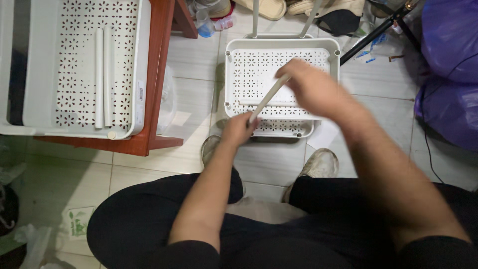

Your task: The person assembles a white plastic rolling cart by inserting vertical poles into the corner holes of perforated trays and securing them with small plastic fasteners. The person works on the floor, stacking trays and connecting them with poles.

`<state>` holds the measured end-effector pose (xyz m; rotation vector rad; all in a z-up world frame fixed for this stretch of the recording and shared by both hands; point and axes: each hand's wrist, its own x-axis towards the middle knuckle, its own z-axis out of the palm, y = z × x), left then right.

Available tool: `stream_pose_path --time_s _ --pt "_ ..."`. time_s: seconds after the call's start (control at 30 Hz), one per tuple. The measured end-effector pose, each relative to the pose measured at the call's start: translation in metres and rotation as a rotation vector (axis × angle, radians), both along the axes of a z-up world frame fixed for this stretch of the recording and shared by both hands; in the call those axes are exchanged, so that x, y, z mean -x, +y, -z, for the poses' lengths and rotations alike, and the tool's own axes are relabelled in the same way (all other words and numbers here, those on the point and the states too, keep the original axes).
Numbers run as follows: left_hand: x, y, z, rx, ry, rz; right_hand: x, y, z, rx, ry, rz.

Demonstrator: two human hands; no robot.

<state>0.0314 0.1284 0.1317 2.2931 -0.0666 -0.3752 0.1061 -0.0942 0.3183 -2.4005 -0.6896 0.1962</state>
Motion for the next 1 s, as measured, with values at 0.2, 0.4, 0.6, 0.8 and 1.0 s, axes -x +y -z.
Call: stream_pose_path --time_s 0.2,0.4,0.6,0.8,1.0 --pt "-0.041 -0.006 -0.020 0.135 -0.384 -0.100 -0.024 -0.070 0.005 0.081 0.093 0.204" --pt "-0.061 -0.004 -0.009 0.125 -0.330 -0.166 -0.028 -0.095 0.101 0.234 0.066 0.196" --pt "-0.065 0.001 0.035 0.793 0.077 -0.367 -0.024 -0.114 0.167 0.112 0.170 0.271" --pt "-0.066 -0.002 0.062 0.923 0.118 -0.422 -0.021 -0.117 0.189 0.037 0.194 0.334" --pt "-0.066 -0.004 0.060 0.955 0.017 -0.418 -0.019 -0.115 0.200 0.040 0.211 0.356"
